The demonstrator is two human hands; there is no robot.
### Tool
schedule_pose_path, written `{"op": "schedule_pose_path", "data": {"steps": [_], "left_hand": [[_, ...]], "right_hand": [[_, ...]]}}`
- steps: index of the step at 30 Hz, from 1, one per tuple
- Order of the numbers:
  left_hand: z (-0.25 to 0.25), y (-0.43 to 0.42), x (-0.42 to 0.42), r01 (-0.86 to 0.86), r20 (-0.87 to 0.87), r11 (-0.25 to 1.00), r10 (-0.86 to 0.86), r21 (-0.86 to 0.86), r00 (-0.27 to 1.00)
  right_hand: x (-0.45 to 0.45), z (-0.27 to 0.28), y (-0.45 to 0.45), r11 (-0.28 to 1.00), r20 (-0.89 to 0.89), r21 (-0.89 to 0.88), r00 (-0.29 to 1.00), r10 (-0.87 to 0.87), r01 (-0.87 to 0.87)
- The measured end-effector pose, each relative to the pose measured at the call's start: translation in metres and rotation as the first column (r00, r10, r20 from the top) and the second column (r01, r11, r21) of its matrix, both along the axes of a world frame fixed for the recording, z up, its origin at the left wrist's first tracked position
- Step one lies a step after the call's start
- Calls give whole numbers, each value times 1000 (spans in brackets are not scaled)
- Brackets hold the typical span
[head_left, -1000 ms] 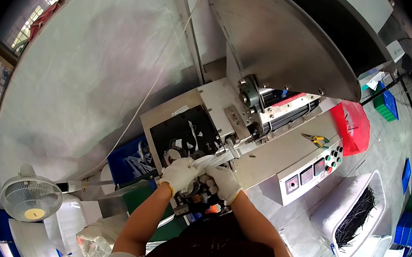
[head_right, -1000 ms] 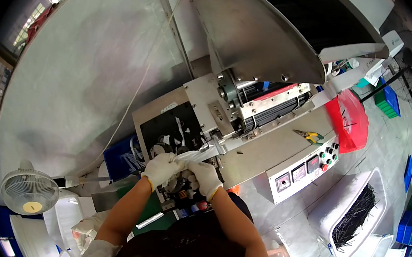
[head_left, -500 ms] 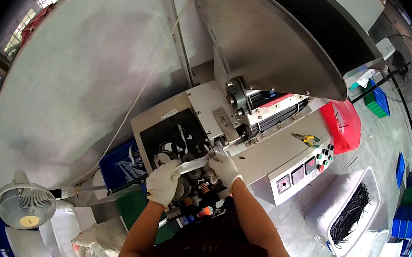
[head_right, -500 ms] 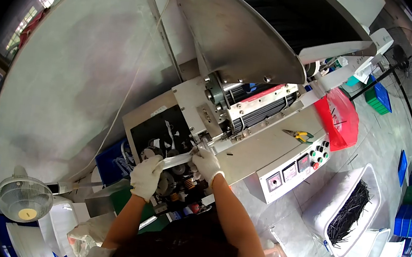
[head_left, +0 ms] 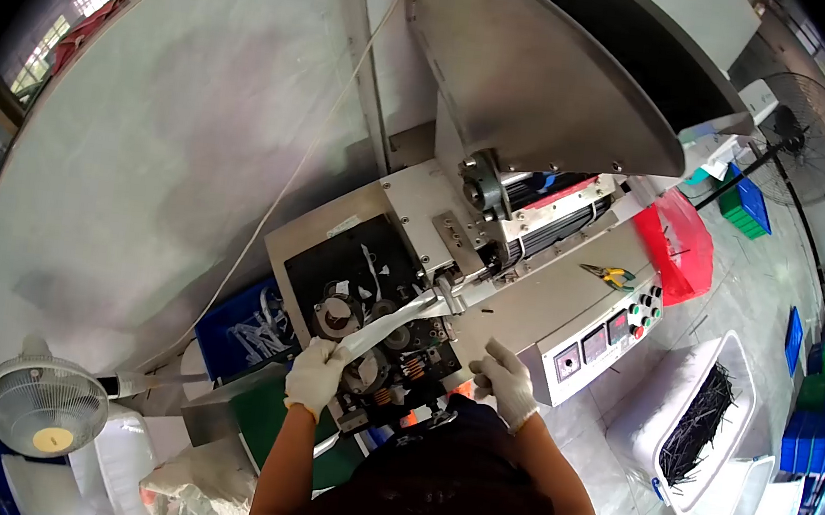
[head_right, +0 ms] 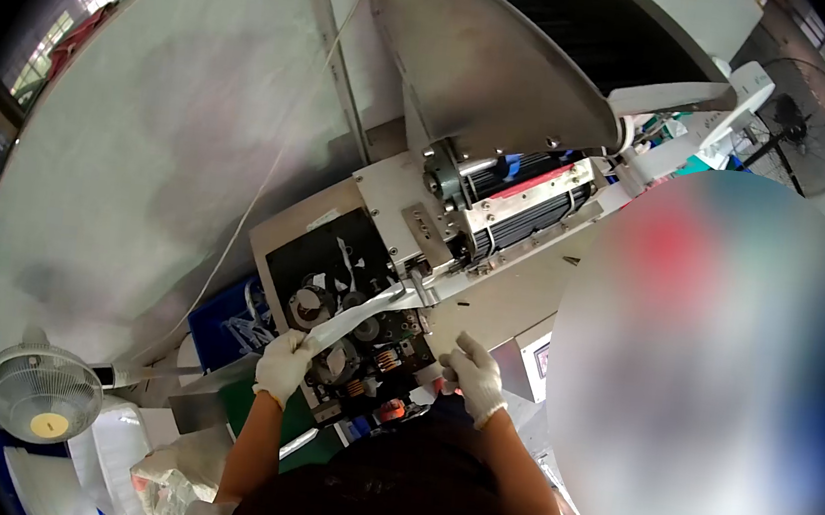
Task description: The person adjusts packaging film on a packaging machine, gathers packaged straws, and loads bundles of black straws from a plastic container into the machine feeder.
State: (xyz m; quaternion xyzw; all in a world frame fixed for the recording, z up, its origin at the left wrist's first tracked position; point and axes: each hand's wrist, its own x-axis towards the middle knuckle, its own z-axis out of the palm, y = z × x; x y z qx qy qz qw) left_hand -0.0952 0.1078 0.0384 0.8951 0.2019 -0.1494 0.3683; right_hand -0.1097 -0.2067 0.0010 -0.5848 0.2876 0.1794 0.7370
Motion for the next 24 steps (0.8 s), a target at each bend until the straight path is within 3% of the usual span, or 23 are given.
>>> {"op": "schedule_pose_path", "data": {"steps": [2,3,5,7,9,11,13,14,15,16,17,18,19,20,21,24], "left_hand": [[-2,-1,-4,90,132,980,-115,180,985],[-3,0,-5,72,130,988,-90,133,987],[-12,5,-10,149,246,968,-197,199,949],[-24,12,-13,193,244,952,-252,239,937],[-5,-4,-19,106,197,892,-211,440,957],[9,-6,-20,137,12,880,-160,455,987],[-6,2,-24,67,101,920,-114,385,988],[-7,-6,-16,69,97,915,-117,396,988],[-8,-8,-14,-74,93,990,63,120,994],[-9,-2,-20,-258,44,955,267,-144,963],[-33,16,-27,-506,-177,719,485,-477,856],[-18,15,-29,-526,-219,638,498,-563,839],[-10,8,-27,-570,-236,601,544,-560,805],[1,-4,-23,-612,-251,561,589,-557,768],[12,-16,-17,-652,-265,518,632,-554,728],[13,-20,-12,-598,-230,463,632,-654,740]], "right_hand": [[-14,-3,-21,998,-39,0,997,-61,61],[-21,-6,-28,996,-33,-15,995,-92,92],[-34,-13,-51,980,-51,-87,982,-184,179],[-39,-26,-78,955,-58,-161,964,-260,248],[-35,-14,-101,929,-33,-252,957,-288,271],[-24,-29,-136,917,-8,-274,953,-303,290],[-11,-48,-173,873,-27,-352,929,-370,337],[-7,-58,-191,809,-34,-530,947,-318,253],[-5,-92,-216,789,-38,-565,947,-318,243],[-19,-157,-258,733,87,-655,982,-166,182],[-35,-217,-298,648,198,-746,980,-8,156],[-18,-198,-301,750,175,-643,983,-57,158],[-13,-177,-299,869,129,-401,957,-261,292],[-4,-139,-288,879,67,-241,910,-408,412],[-2,-105,-280,869,24,-161,882,-471,468],[-8,-105,-286,880,-8,-134,888,-460,455]]}}
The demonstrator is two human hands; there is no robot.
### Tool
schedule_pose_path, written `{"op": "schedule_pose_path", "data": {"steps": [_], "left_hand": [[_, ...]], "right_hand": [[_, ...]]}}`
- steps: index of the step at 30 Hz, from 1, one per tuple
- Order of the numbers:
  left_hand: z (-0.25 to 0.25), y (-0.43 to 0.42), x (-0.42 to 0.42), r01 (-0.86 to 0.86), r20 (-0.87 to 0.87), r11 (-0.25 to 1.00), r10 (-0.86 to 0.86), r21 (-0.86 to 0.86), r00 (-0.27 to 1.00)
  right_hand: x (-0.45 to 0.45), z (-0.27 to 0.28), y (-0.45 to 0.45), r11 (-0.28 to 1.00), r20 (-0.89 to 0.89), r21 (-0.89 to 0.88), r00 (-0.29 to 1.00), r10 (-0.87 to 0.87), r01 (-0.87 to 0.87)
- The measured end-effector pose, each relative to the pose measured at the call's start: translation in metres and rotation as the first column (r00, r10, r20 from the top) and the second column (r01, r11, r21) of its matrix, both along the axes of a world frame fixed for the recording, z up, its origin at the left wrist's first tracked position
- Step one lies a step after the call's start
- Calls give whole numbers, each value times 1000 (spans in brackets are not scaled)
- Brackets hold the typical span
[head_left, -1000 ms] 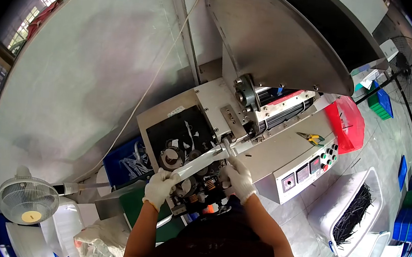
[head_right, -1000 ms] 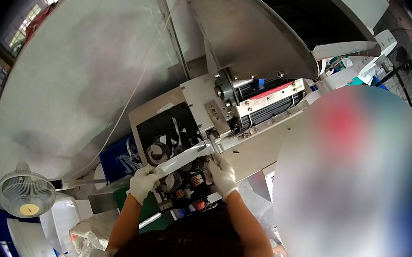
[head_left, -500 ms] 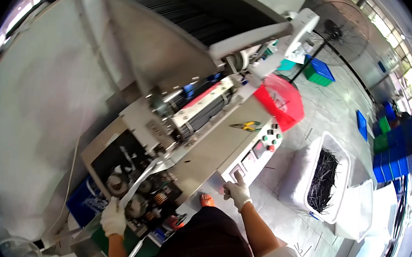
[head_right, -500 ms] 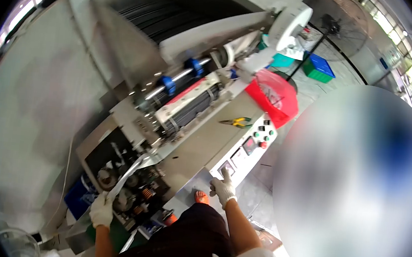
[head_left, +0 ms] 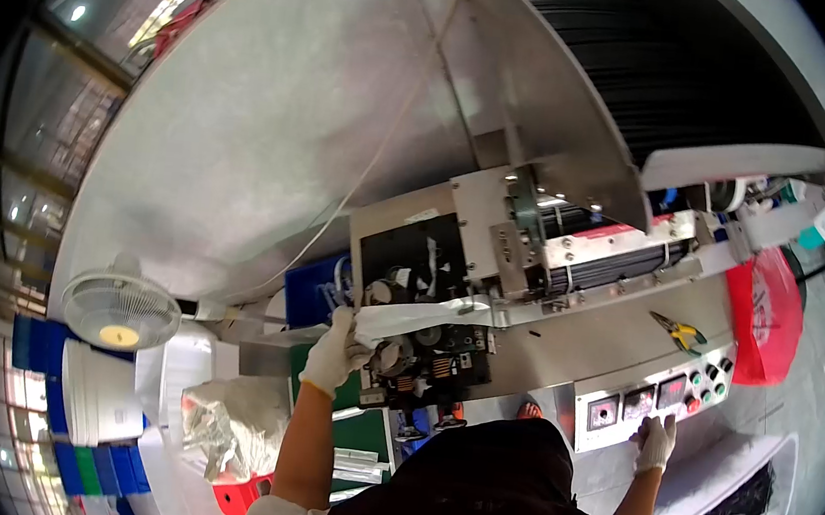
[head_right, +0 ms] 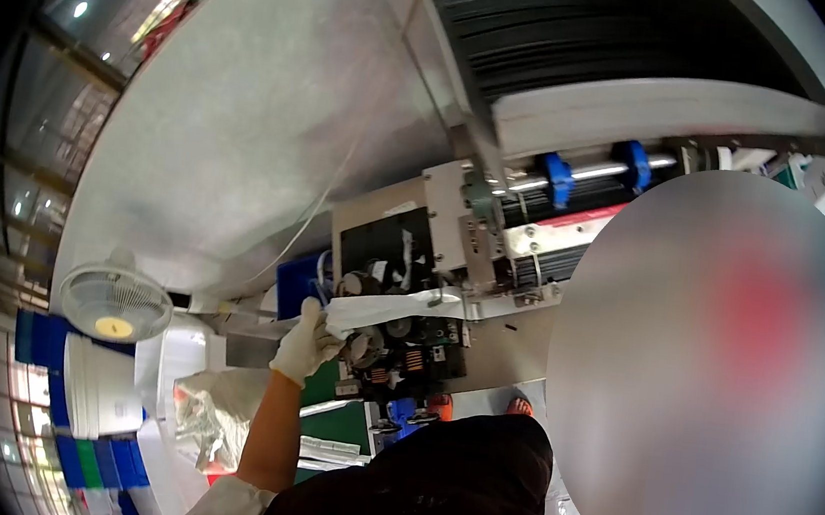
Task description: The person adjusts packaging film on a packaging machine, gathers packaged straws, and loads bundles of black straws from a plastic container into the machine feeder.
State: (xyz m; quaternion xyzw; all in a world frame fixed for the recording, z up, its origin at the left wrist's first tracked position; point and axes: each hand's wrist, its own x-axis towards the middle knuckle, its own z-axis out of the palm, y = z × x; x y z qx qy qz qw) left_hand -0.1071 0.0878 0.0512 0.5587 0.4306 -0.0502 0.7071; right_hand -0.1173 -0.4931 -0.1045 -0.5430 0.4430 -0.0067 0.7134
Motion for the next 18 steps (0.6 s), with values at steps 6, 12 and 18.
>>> {"op": "schedule_pose_path", "data": {"steps": [6,12,18], "left_hand": [[2,-8,10,65,109,997,-62,-28,992],[-1,-12,14,113,-20,965,-111,238,994],[-43,10,-1,172,65,920,-207,352,976]], "right_hand": [[-2,0,2,998,44,59,999,-10,7],[4,6,4,1000,14,-30,1000,-3,4],[-1,-108,-54,975,27,209,997,69,-73]]}}
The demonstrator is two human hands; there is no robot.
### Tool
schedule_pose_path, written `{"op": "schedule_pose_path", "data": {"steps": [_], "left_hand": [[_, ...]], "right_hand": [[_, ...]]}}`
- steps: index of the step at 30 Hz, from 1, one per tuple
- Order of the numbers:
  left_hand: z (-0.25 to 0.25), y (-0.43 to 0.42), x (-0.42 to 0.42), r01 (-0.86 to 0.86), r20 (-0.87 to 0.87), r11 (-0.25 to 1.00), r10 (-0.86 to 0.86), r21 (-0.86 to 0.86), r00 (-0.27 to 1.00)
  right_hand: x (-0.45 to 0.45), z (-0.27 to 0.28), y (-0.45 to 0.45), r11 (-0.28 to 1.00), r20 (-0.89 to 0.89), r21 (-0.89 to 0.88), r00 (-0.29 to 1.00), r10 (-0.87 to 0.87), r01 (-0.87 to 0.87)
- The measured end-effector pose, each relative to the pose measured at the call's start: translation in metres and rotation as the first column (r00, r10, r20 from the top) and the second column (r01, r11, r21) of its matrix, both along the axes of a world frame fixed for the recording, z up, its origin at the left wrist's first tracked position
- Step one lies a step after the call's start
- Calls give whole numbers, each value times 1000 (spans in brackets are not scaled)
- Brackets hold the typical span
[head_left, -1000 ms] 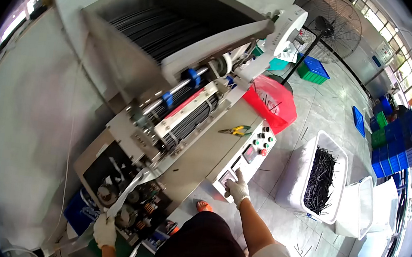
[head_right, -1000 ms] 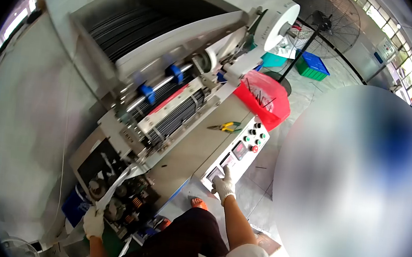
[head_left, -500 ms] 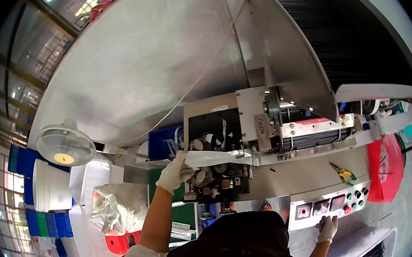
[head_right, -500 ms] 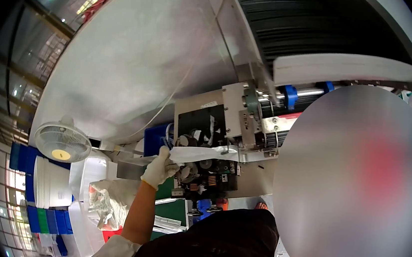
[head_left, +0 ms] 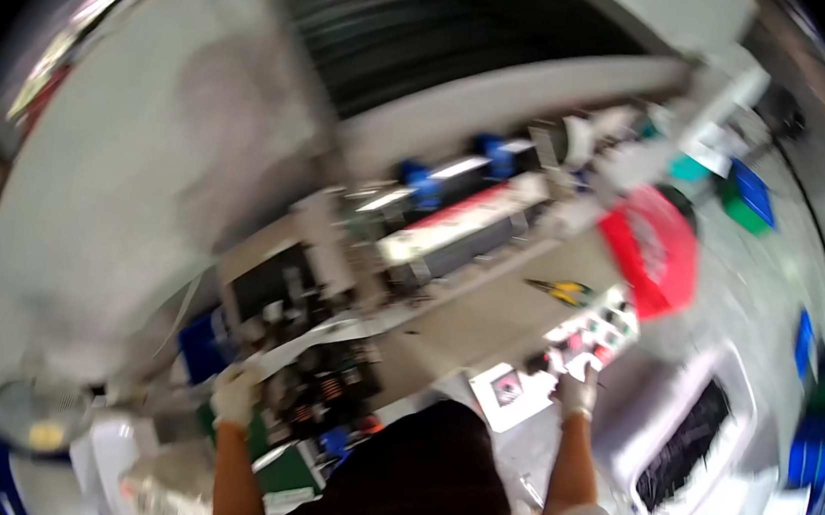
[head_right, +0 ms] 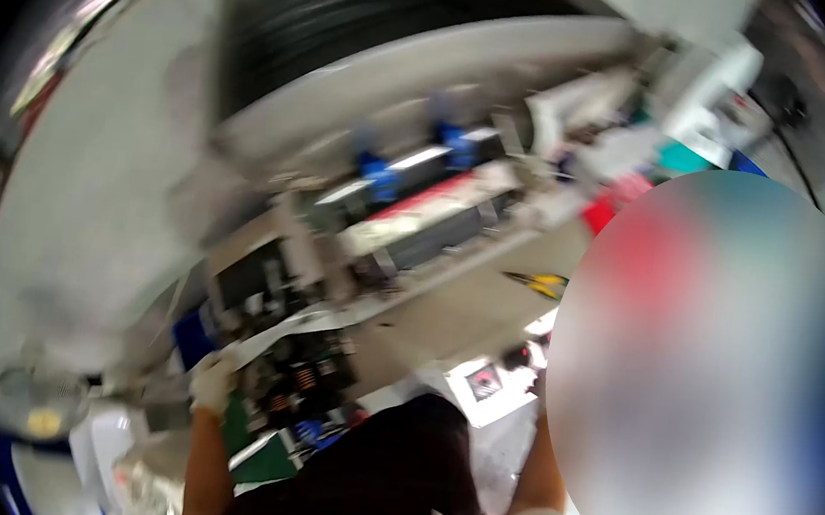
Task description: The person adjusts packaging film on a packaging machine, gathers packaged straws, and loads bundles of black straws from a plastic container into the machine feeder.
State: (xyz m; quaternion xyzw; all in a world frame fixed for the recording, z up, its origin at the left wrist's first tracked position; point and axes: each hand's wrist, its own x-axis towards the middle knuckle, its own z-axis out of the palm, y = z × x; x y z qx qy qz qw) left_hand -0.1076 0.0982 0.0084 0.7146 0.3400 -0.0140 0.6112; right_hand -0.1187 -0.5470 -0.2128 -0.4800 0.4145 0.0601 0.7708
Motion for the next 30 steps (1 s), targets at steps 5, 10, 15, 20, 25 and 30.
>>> {"op": "schedule_pose_path", "data": {"steps": [5,10,15,20,25,30], "left_hand": [[7,-18,6,-39,-9,964,43,264,999],[8,-27,5,-82,-32,944,97,320,995],[7,-30,3,-138,12,959,139,249,990],[7,-29,1,-147,53,962,139,231,989],[7,-32,0,-166,24,942,167,292,986],[-2,-25,0,-147,-52,875,193,462,980]], "right_hand": [[38,139,48,871,-168,-491,984,-64,-27],[62,142,31,729,-353,-611,930,99,-309],[76,129,28,743,-379,-599,923,64,-298],[86,68,-3,491,-413,-753,895,168,-439],[103,128,5,586,-489,-616,839,239,-526],[71,121,28,810,-228,-542,967,115,-224]]}}
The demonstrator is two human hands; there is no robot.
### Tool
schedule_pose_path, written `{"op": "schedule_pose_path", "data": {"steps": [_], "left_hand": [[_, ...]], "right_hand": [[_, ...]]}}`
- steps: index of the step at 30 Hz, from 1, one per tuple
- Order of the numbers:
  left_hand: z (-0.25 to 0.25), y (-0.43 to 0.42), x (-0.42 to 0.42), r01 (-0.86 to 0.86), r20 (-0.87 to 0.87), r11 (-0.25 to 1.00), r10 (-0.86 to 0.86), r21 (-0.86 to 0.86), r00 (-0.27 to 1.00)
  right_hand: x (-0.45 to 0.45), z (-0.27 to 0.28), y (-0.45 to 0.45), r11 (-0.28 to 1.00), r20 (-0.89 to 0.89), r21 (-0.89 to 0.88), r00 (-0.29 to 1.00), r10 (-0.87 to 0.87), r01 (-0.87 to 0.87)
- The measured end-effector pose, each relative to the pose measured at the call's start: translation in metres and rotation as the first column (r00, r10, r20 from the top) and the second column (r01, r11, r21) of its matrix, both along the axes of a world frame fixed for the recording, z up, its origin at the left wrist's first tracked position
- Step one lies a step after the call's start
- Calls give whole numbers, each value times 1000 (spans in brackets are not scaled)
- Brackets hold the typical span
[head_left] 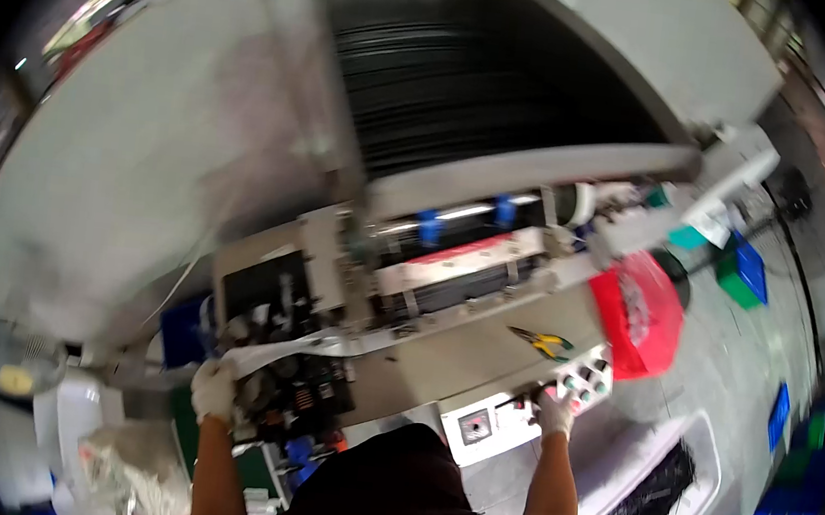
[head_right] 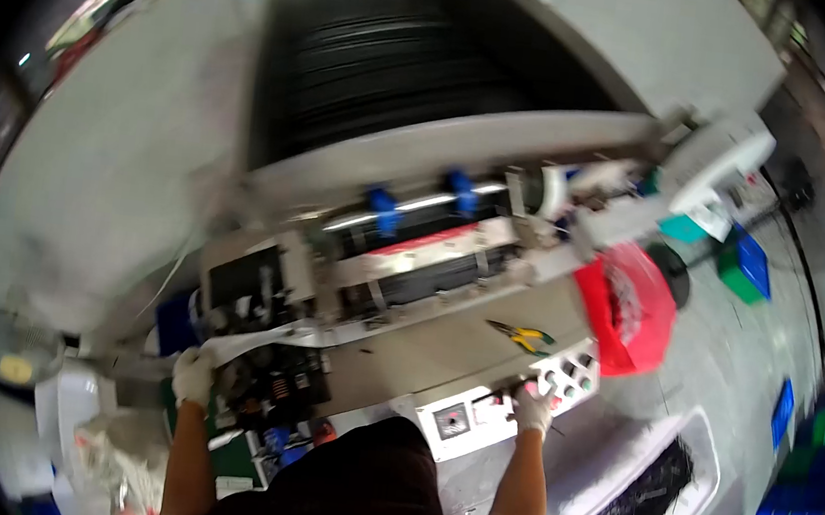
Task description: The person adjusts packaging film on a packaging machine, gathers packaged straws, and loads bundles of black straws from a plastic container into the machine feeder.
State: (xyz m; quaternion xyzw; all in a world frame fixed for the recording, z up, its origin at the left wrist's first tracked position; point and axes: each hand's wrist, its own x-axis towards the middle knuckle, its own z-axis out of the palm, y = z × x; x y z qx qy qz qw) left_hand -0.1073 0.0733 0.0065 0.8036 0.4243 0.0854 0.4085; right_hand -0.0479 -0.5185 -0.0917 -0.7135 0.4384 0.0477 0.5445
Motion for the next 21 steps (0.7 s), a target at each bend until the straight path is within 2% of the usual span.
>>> {"op": "schedule_pose_path", "data": {"steps": [1,2,3,4,5,9,12,13,15,16,19,20,21], "left_hand": [[23,-17,3,15,-45,987,-8,161,999],[31,-23,3,6,-43,968,6,252,999],[36,-20,4,-1,-103,985,19,171,994],[41,-21,3,6,-140,975,26,221,990],[34,-13,1,-2,-150,984,30,180,988],[31,7,-10,-92,-164,992,106,87,981],[16,31,-25,-113,-102,985,127,132,987],[12,39,-31,-117,-102,986,129,123,986],[18,49,-41,-193,-79,981,193,9,978],[2,61,-49,-225,-19,974,226,29,974],[14,75,-69,-285,-17,958,285,24,958],[23,77,-73,-352,-50,935,350,-49,935],[12,87,-82,-364,-49,930,361,-52,931]], "right_hand": [[-11,-6,9,997,14,-7,997,-71,71],[-27,1,22,997,80,62,996,-39,34],[-44,5,32,991,143,130,990,-13,-6],[-60,-3,41,987,96,159,995,-5,-11],[-74,-9,46,983,50,181,999,-7,-2],[-120,4,84,955,-210,273,962,173,-112],[-134,7,97,927,-327,217,872,365,-307],[-136,7,100,924,-349,169,856,381,-343],[-137,3,101,927,-330,238,873,359,-291],[-136,2,101,927,-330,231,873,361,-296],[-128,4,107,923,-356,213,854,380,-322],[-126,-1,108,932,-327,206,877,353,-299],[-125,-8,108,940,-299,200,897,326,-275]]}}
